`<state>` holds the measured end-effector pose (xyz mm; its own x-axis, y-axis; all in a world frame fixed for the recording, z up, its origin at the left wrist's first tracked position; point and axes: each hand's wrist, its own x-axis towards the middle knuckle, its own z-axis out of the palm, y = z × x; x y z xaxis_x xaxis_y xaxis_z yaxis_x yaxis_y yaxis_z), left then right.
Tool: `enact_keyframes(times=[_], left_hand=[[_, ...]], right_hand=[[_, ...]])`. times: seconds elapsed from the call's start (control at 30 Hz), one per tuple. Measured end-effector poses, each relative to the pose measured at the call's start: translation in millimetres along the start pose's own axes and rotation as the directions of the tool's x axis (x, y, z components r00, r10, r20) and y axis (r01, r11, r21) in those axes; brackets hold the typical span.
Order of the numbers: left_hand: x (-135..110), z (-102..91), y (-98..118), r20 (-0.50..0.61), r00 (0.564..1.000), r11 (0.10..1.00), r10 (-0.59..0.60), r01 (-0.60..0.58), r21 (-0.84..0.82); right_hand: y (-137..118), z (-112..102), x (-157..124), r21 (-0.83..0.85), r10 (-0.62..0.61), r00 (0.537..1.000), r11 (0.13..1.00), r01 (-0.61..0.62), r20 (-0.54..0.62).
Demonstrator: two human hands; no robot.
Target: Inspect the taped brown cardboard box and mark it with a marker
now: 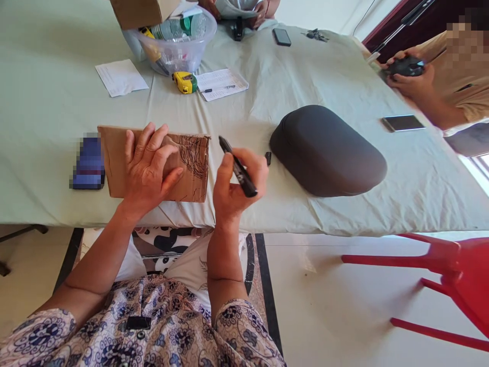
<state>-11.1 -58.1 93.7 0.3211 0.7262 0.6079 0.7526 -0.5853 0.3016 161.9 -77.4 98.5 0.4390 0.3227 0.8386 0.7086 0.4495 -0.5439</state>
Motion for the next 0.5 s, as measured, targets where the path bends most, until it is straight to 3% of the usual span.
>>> enact_keyframes(times=[0.1,0.2,0.27,0.3,0.4,0.5], left_hand=[[-1,-0.3,0,0.017,1.0,1.0,-0.017,0.017,-0.021],[-2,-1.6,2,0.04,0.998,0.998,-0.039,0.041,-0.049],[-4,-3.2,4,0.056,0.997,0.997,-0.052,0.056,-0.058],[-5,-4.2,5,0.064,0.996,0.996,-0.06,0.063,-0.06],[-8,-6.8,8,0.085,0.993,0.994,-0.081,0.087,-0.072],[-11,-7.9,10,0.092,0.992,0.992,-0.087,0.094,-0.084]], right_hand=[[1,5,-4,0.2,-0.021,0.996,0.98,0.003,0.089],[2,7,-2,0.346,0.027,0.992,0.938,0.017,-0.124],[8,6,2,0.289,0.084,0.973,0.957,-0.02,-0.214],[13,5,3,0.234,0.112,0.974,0.97,-0.064,-0.198],[40,6,1,0.095,0.201,0.978,0.974,-0.206,0.057],[72,14,-12,-0.052,0.278,0.895,0.959,-0.278,0.348]])
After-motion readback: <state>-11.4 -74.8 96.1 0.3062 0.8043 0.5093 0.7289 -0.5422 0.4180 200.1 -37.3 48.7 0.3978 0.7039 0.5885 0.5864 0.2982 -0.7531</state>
